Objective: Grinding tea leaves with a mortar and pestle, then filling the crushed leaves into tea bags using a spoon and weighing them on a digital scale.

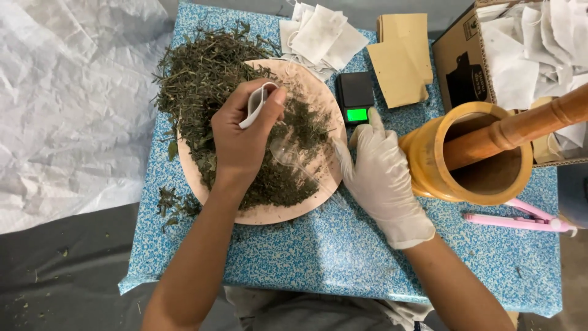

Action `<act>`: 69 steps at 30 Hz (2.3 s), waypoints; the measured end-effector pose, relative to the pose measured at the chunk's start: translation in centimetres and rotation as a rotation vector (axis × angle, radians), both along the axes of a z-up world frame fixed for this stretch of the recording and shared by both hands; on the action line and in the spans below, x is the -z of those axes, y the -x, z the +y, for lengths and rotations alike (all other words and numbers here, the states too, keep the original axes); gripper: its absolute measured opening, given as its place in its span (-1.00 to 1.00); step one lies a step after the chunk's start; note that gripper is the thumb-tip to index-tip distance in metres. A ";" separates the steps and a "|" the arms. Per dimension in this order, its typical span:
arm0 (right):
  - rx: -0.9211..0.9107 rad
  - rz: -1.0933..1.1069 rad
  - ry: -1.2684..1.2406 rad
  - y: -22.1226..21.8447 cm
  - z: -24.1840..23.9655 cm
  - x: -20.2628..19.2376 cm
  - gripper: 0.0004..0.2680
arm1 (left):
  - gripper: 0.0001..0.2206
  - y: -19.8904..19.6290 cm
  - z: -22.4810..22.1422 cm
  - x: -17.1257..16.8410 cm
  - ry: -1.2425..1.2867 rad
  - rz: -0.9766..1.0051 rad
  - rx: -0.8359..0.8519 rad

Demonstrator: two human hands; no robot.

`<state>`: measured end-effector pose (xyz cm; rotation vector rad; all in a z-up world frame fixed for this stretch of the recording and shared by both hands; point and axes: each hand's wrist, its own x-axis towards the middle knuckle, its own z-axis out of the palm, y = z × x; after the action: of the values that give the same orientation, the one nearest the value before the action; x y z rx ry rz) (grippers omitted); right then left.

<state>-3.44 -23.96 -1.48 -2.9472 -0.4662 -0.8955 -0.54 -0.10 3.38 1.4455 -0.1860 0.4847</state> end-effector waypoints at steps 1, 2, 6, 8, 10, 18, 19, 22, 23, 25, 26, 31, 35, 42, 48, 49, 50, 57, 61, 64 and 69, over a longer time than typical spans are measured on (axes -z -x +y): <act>-0.035 0.043 -0.031 0.5 0.4 -0.9 -0.74 | -0.86 0.1 0.0 -0.2 -0.017 0.000 0.038; -0.069 0.086 -0.063 1.0 0.7 -1.8 -0.77 | -0.77 0.1 -0.1 -0.4 -0.033 0.000 0.076; -0.198 0.159 -0.146 3.5 1.6 -6.0 -0.78 | -0.66 0.4 -0.2 -1.6 -0.140 0.021 0.129; -0.335 0.151 -0.142 4.3 1.1 -4.9 -0.75 | -0.58 0.5 -0.5 -2.1 -0.241 0.069 0.087; -0.383 0.139 -0.218 5.1 0.4 -2.9 -0.75 | -0.54 -0.1 -0.2 -0.8 -0.324 0.048 0.068; -0.697 0.209 -0.535 5.4 -1.4 -1.5 -0.75 | -0.46 -2.2 -1.4 -1.8 -0.537 0.181 -0.070; -0.702 0.206 -0.571 5.5 -1.4 -1.4 -0.75 | -0.50 -2.8 -1.9 -2.3 -0.551 0.229 -0.056; -0.776 0.277 -0.552 5.5 -2.6 -2.8 -0.74 | -0.56 -5.0 -2.9 -3.2 -0.619 0.204 0.013; -0.842 0.349 -0.490 5.4 -3.3 -3.6 -0.73 | -0.57 -5.9 -3.2 -3.3 -0.665 0.126 0.069; -0.836 0.345 -0.518 5.6 -3.6 -3.5 -0.74 | -0.67 -6.6 -4.2 -4.3 -0.627 0.183 0.117; -0.831 0.339 -0.544 5.6 -3.7 -3.5 -0.75 | -0.74 -7.1 -4.6 -4.9 -0.586 0.237 0.165; -0.811 0.306 -0.529 5.7 -3.9 -3.9 -0.76 | -0.71 -8.9 -5.8 -6.1 -0.676 0.134 0.236; -0.805 0.299 -0.535 5.7 -3.8 -3.9 -0.78 | -0.84 -7.0 -6.3 -10.7 -0.612 0.159 0.272; -0.822 0.322 -0.557 5.4 -3.5 -3.6 -0.78 | -0.86 -7.6 -5.7 -9.1 -0.760 0.012 0.049; -0.823 0.359 -0.579 5.2 -3.6 -3.2 -0.78 | -0.85 -8.6 -7.2 -7.0 -0.725 -0.026 0.088; -0.817 0.369 -0.576 5.2 -3.6 -3.2 -0.78 | -0.85 -8.5 -7.4 -6.9 -0.727 -0.056 0.139; -0.810 0.378 -0.572 5.2 -3.7 -3.3 -0.78 | -0.82 -8.4 -7.7 -6.9 -0.729 -0.086 0.190; -0.814 0.397 -0.572 5.1 -3.7 -3.2 -0.79 | -0.80 -9.7 -8.7 -3.8 -0.839 -0.098 0.144; -0.820 0.392 -0.575 5.1 -3.7 -3.4 -0.79 | -0.83 -10.2 -9.5 -2.0 -0.772 0.071 0.161; -0.817 0.396 -0.577 5.1 -3.7 -3.3 -0.79 | -0.82 -11.1 -9.5 0.1 -0.805 0.080 0.147; -0.811 0.395 -0.583 5.1 -3.8 -3.6 -0.79 | -0.73 -11.2 -9.1 0.6 -0.896 0.060 0.148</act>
<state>-8.54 -27.74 2.13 -2.0254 -1.0347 -0.2651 10.63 -9.19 2.79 2.2935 -0.5005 0.2298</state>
